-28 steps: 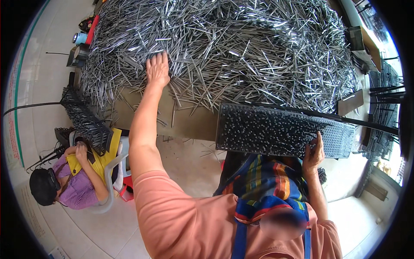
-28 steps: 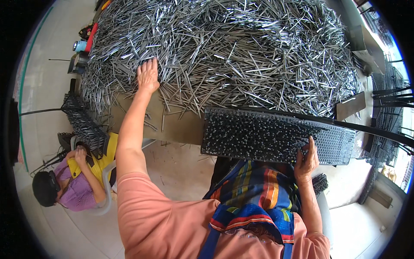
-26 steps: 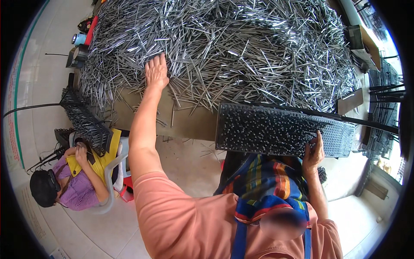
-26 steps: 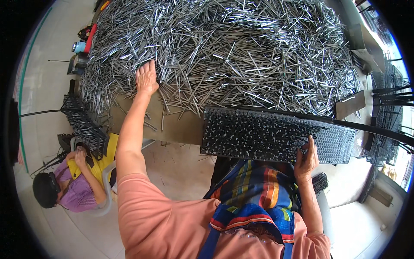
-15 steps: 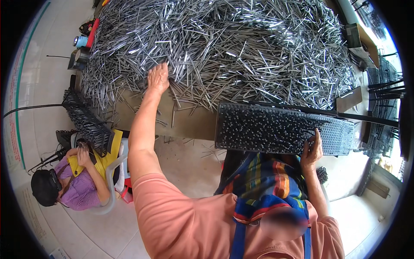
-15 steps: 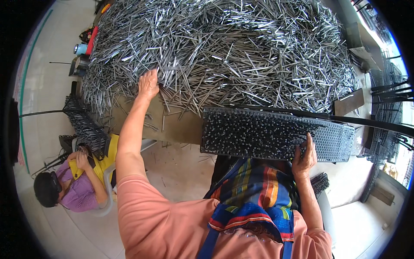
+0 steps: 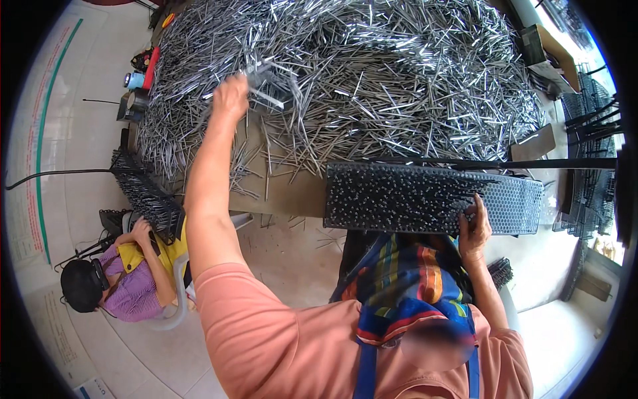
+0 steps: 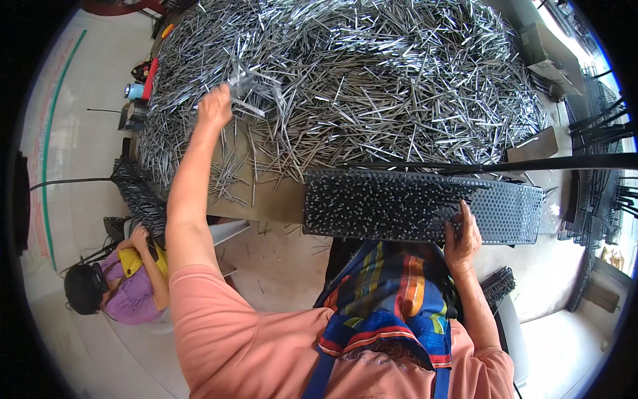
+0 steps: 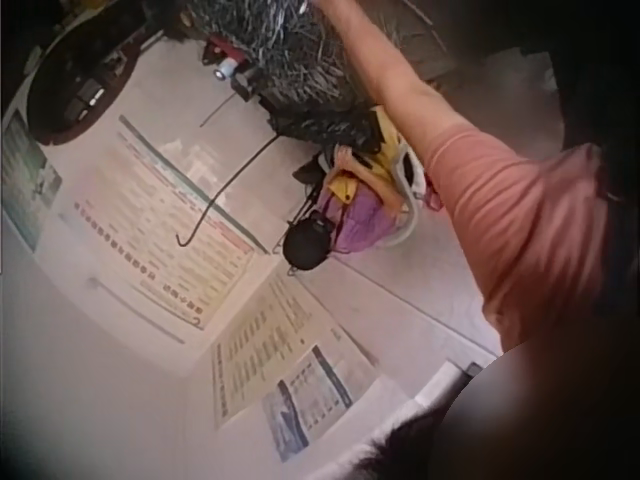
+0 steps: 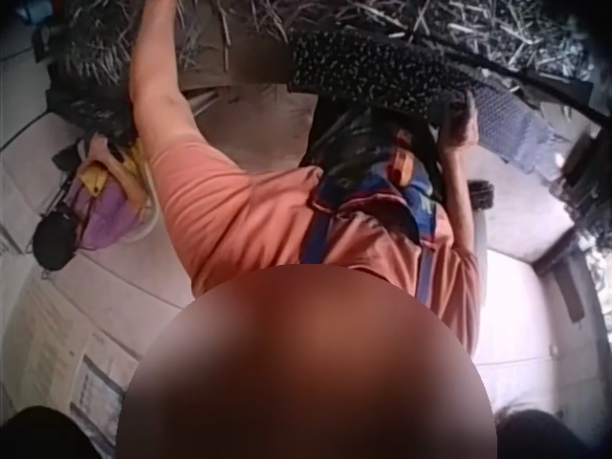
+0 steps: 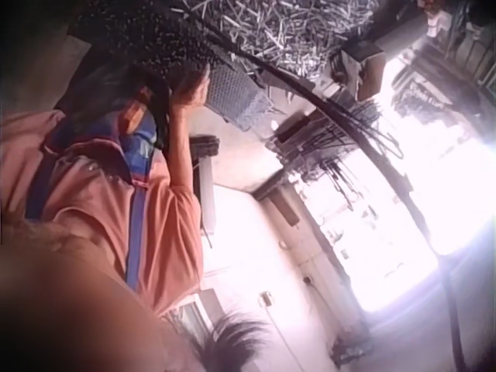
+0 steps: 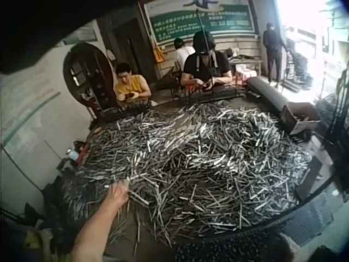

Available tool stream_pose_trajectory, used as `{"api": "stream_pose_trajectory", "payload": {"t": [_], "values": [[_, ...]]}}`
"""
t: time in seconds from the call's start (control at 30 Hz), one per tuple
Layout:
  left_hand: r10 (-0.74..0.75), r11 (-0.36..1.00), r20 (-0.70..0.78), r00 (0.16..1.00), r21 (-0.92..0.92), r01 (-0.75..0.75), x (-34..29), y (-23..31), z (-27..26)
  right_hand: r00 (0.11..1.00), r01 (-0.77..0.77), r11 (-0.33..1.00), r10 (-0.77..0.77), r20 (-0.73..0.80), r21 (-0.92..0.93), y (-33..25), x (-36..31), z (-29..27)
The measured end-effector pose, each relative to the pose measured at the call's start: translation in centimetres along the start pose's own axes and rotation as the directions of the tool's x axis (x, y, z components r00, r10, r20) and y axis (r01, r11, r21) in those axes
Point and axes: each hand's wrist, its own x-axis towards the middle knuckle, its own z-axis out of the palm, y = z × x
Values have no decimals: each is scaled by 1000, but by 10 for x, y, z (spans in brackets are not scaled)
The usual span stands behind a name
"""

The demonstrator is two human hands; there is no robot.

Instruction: Bundling and organizing thin metal spokes at a workbench.

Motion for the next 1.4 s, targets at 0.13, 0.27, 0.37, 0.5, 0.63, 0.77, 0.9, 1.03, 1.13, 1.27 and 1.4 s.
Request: {"api": "stream_pose_trajectory", "payload": {"t": [0.13, 0.27, 0.37, 0.5, 0.63, 0.77, 0.9, 1.03, 1.13, 1.27, 1.4], "values": [[-433, 806, -98, 896, -488, 335, 64, 11, -54, 959, -270, 889, 281, 24, 369, 12, -2, -20], [-558, -554, 435, 707, -829, 73, 101, 91, -50, 873, -344, 779, 471, -127, 525, 31, 38, -59], [-207, -848, 527, 824, -517, 118, 102, 183, -71, 810, -298, 691, 548, -209, 659, 23, 113, -83], [-169, -932, 457, 873, -362, 9, 102, 288, -125, 806, -389, 505, 592, 18, 771, 15, 201, -56], [-332, -872, 327, 885, -464, -156, 87, 373, -208, 722, -499, -159, 467, 510, 852, 5, 258, -9], [-363, -726, 194, 911, -672, -146, 67, 433, -231, 676, -376, -77, 659, 330, 923, -29, 294, 26], [-146, -832, 164, 976, -554, -31, 69, 424, -206, 837, -269, 174, 528, 141, 947, -53, 282, 16], [-64, -765, 274, 960, -631, 129, 72, 429, -203, 922, -176, 282, 382, 58, 943, -28, 274, 21], [-106, -852, 429, 897, -504, 141, 72, 423, -226, 741, -508, -179, 408, 534, 842, -24, 281, -5], [1, -910, 369, 930, -385, 153, 64, 431, -199, 724, -380, -430, 413, 553, 819, -34, 277, 1], [-25, -899, 400, 916, -410, 155, 26, 410, -235, 751, -507, -201, 374, 544, 838, -52, 252, -29]]}}
